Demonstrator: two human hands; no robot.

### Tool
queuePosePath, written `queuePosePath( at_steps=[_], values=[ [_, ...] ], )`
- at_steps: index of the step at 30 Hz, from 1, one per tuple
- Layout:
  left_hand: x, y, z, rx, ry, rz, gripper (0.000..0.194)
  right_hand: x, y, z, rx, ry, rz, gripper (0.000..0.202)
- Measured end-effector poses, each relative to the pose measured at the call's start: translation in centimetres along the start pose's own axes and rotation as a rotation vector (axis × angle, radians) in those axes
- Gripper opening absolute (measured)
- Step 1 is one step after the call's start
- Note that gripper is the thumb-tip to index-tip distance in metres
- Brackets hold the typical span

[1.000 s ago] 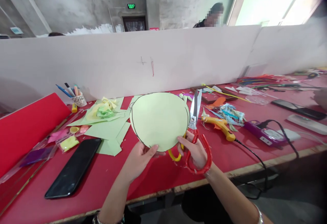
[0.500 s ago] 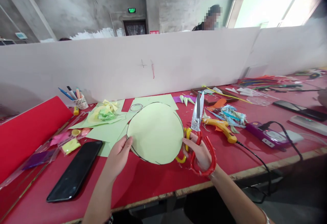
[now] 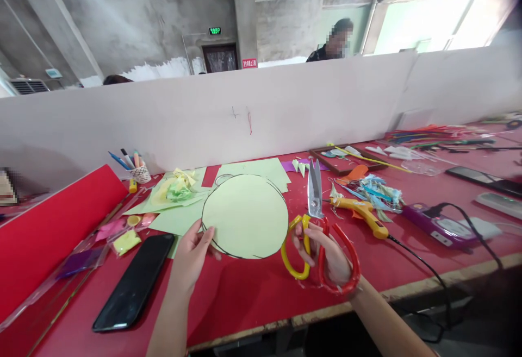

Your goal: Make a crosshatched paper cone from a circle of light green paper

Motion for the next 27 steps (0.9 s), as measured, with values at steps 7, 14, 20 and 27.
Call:
queuePosePath(
  at_steps=[7,14,20,27],
  values=[
    [-1.9,0.4,0.4,-0.066,-0.052,0.236,0.064,-1.3,0.6,-0.3,-0.042,-0.025,-0.095,0.019],
    [-2.1,3.0,-0.1,-0.07,-0.116,0.789,0.058,-1.9,2.5,-0.7,-0.134,0.03,-0.043,0.019],
    [-1.5,2.7,-0.5,-0.065,-0.11,1.114,0.049,-1.6,2.3,-0.6,-0.13,0.083,0.011,0.021],
    [-2.8,5.7,-0.8,-0.28,0.168,1.075,0.054,-1.9,2.6,-0.3,-0.171,0.144,-0.208,0.027]
  ],
)
Point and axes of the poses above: each hand's wrist, its own z-axis towards the middle knuckle, its own y-axis out of the palm, x = y × z, the point moved 6 cm from there along z, towards the middle knuckle, and after that the axes turned 4 degrees about -x, right-handed, at the moved point
